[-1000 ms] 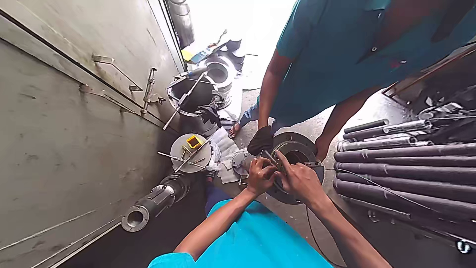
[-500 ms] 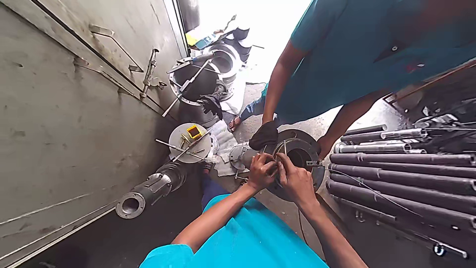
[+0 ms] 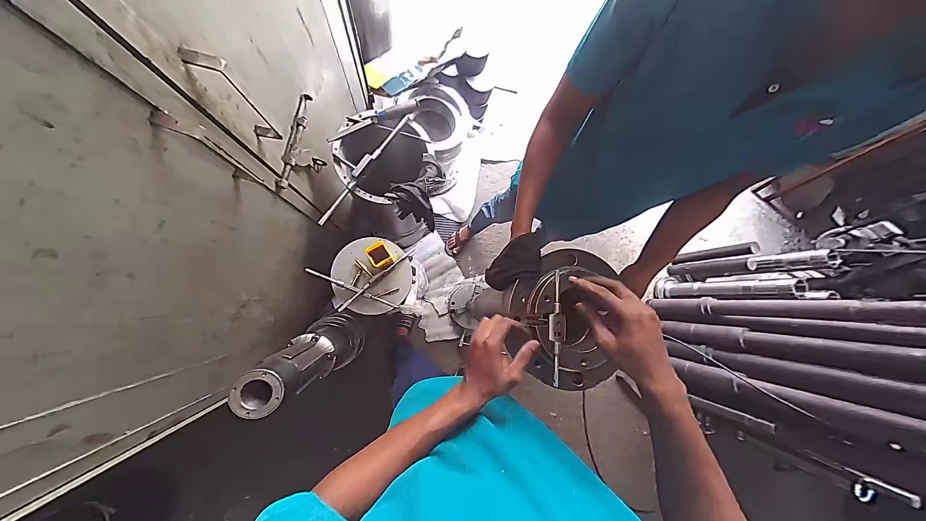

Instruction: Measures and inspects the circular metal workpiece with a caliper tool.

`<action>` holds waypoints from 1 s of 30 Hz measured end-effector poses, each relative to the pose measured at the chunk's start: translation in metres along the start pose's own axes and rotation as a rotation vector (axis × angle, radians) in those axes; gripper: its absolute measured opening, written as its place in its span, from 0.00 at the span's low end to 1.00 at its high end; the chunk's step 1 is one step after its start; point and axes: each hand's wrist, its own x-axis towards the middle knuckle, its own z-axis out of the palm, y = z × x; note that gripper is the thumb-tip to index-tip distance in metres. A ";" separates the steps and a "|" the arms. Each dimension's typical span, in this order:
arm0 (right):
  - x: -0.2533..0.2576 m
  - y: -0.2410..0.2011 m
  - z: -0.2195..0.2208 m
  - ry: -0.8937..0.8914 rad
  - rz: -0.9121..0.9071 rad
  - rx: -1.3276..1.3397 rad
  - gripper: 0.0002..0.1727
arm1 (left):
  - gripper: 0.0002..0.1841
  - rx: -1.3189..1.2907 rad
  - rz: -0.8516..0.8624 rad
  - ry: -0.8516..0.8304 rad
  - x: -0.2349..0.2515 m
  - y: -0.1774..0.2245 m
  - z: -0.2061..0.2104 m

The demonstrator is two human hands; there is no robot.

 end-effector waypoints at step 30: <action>-0.074 0.047 0.045 0.118 0.214 0.288 0.18 | 0.06 -0.134 -0.296 0.031 0.045 0.025 -0.057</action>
